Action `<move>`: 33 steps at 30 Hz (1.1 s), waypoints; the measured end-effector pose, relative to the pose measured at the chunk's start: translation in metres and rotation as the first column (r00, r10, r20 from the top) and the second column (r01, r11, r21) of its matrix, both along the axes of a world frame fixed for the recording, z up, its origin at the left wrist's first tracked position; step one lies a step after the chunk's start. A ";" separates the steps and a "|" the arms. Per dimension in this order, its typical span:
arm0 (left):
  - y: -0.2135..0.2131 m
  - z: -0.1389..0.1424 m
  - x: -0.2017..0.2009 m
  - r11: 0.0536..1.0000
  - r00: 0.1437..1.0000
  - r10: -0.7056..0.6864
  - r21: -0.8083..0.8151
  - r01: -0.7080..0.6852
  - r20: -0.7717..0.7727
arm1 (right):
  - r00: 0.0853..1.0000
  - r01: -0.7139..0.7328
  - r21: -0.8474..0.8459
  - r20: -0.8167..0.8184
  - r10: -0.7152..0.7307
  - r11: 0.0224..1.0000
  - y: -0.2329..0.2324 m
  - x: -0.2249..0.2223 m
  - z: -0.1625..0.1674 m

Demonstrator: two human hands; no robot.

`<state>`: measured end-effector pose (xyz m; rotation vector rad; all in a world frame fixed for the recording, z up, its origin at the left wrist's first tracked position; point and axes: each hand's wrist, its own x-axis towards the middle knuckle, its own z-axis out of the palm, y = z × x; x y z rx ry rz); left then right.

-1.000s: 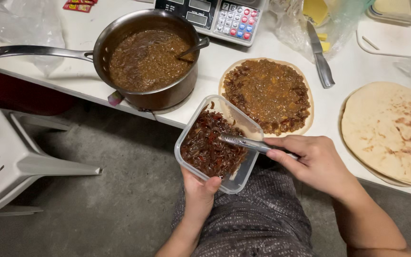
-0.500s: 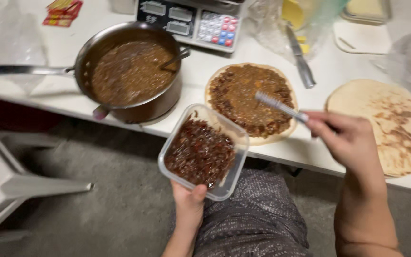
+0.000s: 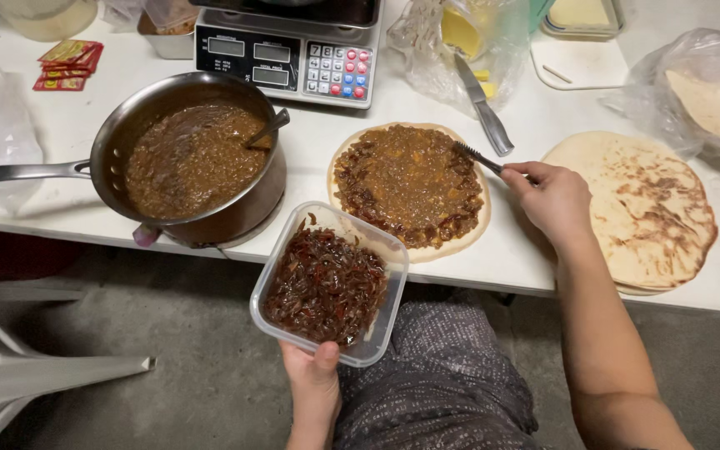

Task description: The person spreads a thick brown sauce over a round flatbread using a spoon, then uses tongs to place caramelized onions from a plastic container onto the sauce. The work continues on a single flatbread throughout the clip.

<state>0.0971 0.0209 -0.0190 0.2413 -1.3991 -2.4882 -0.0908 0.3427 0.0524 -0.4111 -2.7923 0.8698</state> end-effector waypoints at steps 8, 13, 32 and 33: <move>0.000 0.006 -0.001 1.000 1.000 -0.010 0.016 0.009 0.022 | 1.000 -0.002 0.169 0.007 0.000 0.986 0.011 0.005 -0.001; 0.001 0.007 -0.001 0.999 1.000 -0.010 0.037 0.010 0.004 | 0.998 -0.029 0.200 -0.047 0.040 0.979 0.011 0.005 -0.006; -0.003 0.004 -0.002 0.999 0.999 -0.028 -0.040 0.028 0.019 | 0.999 -0.021 0.207 -0.022 0.026 0.978 0.006 0.006 -0.013; -0.003 0.004 -0.002 0.999 1.000 -0.020 -0.043 0.021 0.017 | 0.998 -0.023 0.180 -0.058 0.034 0.983 0.005 0.008 -0.012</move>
